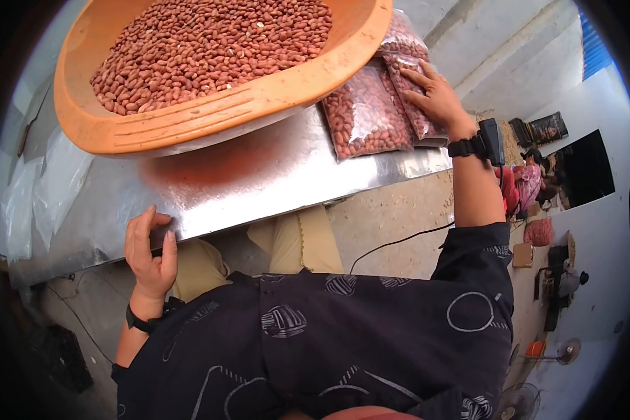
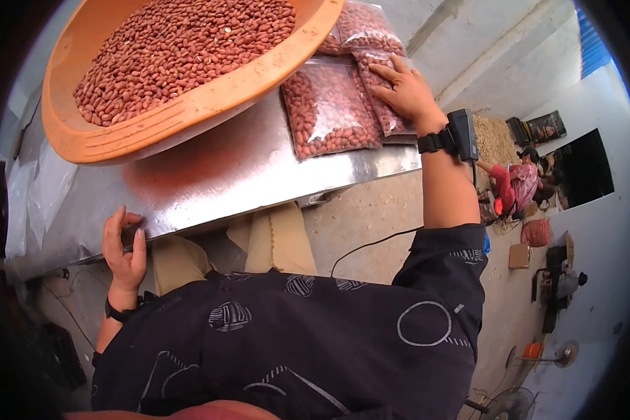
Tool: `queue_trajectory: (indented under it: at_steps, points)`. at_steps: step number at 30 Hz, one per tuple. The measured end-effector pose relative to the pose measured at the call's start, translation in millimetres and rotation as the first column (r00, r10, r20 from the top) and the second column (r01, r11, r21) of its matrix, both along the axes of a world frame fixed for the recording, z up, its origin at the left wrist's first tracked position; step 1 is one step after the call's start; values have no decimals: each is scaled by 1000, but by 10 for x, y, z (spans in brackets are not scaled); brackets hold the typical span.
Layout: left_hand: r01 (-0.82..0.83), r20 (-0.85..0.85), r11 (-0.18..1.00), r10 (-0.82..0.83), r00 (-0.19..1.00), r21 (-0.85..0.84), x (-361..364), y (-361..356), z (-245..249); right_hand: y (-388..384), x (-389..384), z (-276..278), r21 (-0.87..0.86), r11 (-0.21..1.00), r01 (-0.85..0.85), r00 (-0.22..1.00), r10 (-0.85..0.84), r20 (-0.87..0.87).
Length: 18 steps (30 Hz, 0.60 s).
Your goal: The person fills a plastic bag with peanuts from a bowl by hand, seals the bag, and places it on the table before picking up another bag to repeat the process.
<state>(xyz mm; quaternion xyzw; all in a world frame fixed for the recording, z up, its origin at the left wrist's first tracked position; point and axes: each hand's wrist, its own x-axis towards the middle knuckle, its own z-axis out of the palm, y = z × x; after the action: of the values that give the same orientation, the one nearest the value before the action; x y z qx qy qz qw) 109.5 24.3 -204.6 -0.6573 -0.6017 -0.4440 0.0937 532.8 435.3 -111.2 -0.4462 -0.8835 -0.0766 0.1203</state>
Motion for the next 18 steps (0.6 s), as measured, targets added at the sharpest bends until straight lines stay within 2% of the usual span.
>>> queue_trajectory:
  at_steps: [3,6,9,12,15,18]
  points:
    - [-15,-3,1000,15,1000,-5,12,-6,11,-2,0,-78,86,996,-32,995,24,97]
    - [-16,0,1000,16,1000,4,26,-6,1,-53,-48,-49,45,997,56,993,-60,104]
    - [-11,19,1000,11,1000,-1,11,-24,-4,-4,-21,-53,32,999,33,997,-35,63]
    - [10,57,999,-8,998,-39,-33,-59,-4,8,23,40,-74,995,-70,977,54,-204]
    - [53,75,995,-47,996,-87,-48,-79,87,-89,39,198,49,971,-236,842,229,-488]
    - [87,178,994,-73,981,-73,-74,-113,112,-442,-39,336,-95,979,-178,713,61,-699]
